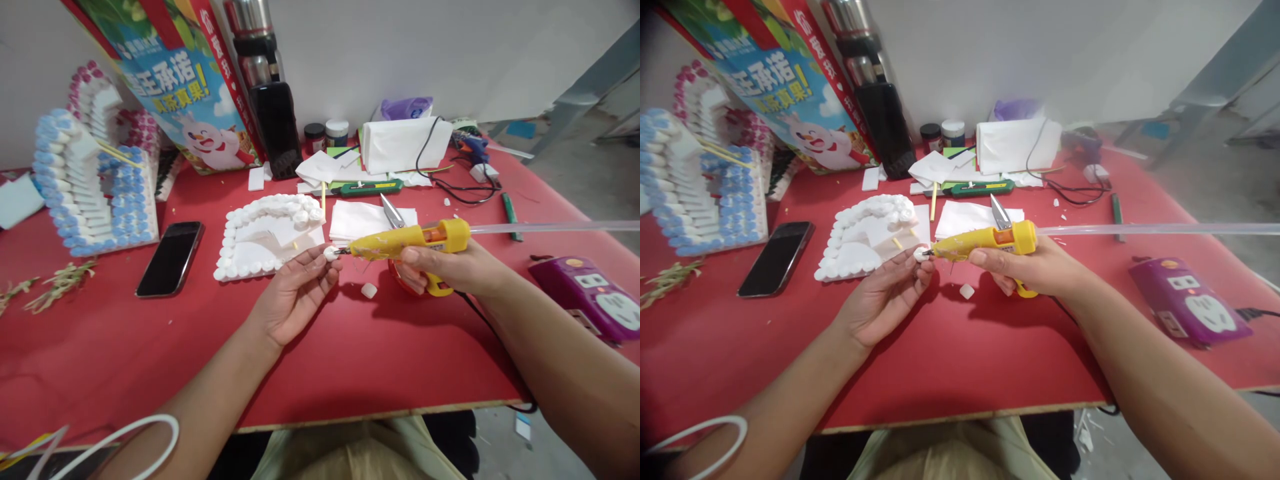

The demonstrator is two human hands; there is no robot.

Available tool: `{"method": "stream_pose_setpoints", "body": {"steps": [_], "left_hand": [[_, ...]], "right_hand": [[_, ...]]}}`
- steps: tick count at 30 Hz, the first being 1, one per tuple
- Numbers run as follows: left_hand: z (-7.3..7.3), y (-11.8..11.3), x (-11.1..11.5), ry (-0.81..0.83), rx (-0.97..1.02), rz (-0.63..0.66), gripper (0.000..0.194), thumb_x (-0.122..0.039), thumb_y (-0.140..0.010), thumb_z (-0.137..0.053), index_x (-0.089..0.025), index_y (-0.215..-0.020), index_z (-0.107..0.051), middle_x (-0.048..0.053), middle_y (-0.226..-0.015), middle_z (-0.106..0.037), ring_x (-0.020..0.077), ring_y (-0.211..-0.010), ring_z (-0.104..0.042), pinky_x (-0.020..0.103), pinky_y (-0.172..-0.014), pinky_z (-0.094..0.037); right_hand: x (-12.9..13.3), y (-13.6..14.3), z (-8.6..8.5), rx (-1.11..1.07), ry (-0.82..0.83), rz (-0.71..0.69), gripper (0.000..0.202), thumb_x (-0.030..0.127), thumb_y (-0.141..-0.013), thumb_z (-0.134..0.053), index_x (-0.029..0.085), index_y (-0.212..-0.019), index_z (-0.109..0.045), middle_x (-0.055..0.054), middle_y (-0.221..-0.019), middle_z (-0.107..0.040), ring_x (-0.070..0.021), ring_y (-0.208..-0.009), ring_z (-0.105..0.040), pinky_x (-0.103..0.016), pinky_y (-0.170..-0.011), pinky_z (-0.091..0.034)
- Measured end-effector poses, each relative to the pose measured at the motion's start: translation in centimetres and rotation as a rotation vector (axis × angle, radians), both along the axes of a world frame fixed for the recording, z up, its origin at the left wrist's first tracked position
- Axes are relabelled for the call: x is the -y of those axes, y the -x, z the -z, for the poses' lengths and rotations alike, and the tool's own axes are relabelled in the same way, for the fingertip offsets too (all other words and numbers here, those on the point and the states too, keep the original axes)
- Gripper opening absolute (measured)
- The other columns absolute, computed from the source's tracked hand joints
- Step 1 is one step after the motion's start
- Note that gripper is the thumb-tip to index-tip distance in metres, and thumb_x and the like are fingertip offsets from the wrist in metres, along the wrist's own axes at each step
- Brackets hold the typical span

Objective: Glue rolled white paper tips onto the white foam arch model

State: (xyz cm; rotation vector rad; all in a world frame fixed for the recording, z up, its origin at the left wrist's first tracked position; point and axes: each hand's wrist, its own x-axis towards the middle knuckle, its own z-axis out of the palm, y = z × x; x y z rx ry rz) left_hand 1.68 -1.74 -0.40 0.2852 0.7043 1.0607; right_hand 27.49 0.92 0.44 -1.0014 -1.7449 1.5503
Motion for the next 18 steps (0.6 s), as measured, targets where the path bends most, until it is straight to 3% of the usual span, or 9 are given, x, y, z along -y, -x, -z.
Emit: {"method": "stream_pose_setpoints", "body": {"steps": [12,18], "left_hand": [[-0.08,-0.08,0.1,-0.004,-0.026,0.005,0.02,0.002,-0.087,-0.062,-0.006,-0.1,-0.074,0.011,-0.095,-0.072,0.0122,-0.081,-0.072,0.018,-0.076,-0.061],[-0.18,-0.21,0.01,0.0,-0.044,-0.053,0.018,0.002,-0.086,-0.063,-0.008,-0.097,-0.074,0.007,-0.09,-0.073,0.0119,-0.081,-0.073,0.017,-0.077,-0.061]], "right_hand": [[-0.14,-0.02,0.2,-0.02,-0.009,0.009,0.044,0.056,-0.094,-0.063,0.021,-0.067,-0.066,-0.001,-0.051,-0.056,-0.0161,-0.045,-0.055,-0.031,-0.044,-0.039],[-0.1,-0.16,0.22,-0.038,-0.004,0.003,0.039,0.052,-0.095,-0.063,0.021,-0.072,-0.069,0.0,-0.052,-0.057,-0.0154,-0.046,-0.054,-0.03,-0.043,-0.038]]}}
